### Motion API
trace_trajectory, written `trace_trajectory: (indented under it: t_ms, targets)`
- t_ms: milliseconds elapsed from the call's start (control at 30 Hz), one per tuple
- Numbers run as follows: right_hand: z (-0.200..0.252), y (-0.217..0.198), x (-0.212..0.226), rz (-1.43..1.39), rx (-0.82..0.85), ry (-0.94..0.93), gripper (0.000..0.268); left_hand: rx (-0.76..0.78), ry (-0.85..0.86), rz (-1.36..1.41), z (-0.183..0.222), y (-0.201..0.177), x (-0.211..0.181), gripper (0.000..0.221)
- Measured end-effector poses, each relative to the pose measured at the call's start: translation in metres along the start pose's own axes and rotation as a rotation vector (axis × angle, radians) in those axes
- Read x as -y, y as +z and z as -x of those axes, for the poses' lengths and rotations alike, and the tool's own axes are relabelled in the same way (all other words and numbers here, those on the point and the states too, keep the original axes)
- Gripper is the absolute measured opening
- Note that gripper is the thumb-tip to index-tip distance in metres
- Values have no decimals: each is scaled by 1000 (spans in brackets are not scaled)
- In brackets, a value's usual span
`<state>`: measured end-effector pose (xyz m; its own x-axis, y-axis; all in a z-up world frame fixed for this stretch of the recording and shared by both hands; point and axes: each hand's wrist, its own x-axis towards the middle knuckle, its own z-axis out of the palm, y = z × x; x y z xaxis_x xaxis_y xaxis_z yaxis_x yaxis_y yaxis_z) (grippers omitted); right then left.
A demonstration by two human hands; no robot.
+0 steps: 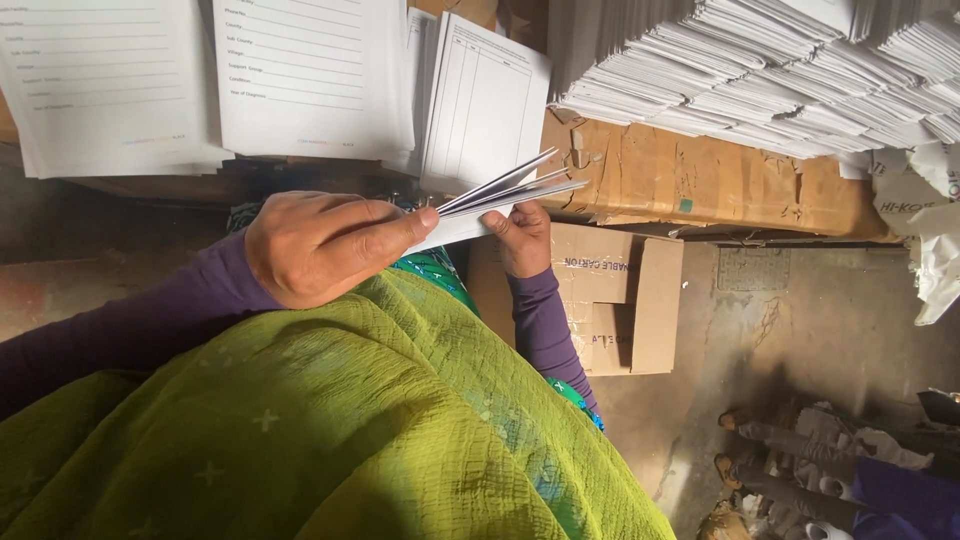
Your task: Manually collating and stacking printed paper sheets to assemble booklets on a production floor.
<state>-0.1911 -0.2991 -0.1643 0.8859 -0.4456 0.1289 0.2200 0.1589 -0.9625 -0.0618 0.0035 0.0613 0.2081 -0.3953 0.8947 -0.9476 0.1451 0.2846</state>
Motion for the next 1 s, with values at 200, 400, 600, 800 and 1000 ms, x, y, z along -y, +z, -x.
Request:
trace_trajectory:
  t_ms: [200,400,600,800,1000]
  targets:
    - [3,47,61,59,123,27,18,-30,28,50,-3,-1,5,24]
    - [-11,55,57,105,43,32,16,86,296,31,-12,0,-6,19]
    - [-29,55,57,138,-59,21,15,159,365,99,-10,-2,-2,21]
    - [-17,52,58,152,-66,30,13,146,352,120,-13,-2,-2,22]
    - [-17,47,61,172,-83,36,12,184,345,110,-10,-3,0,23]
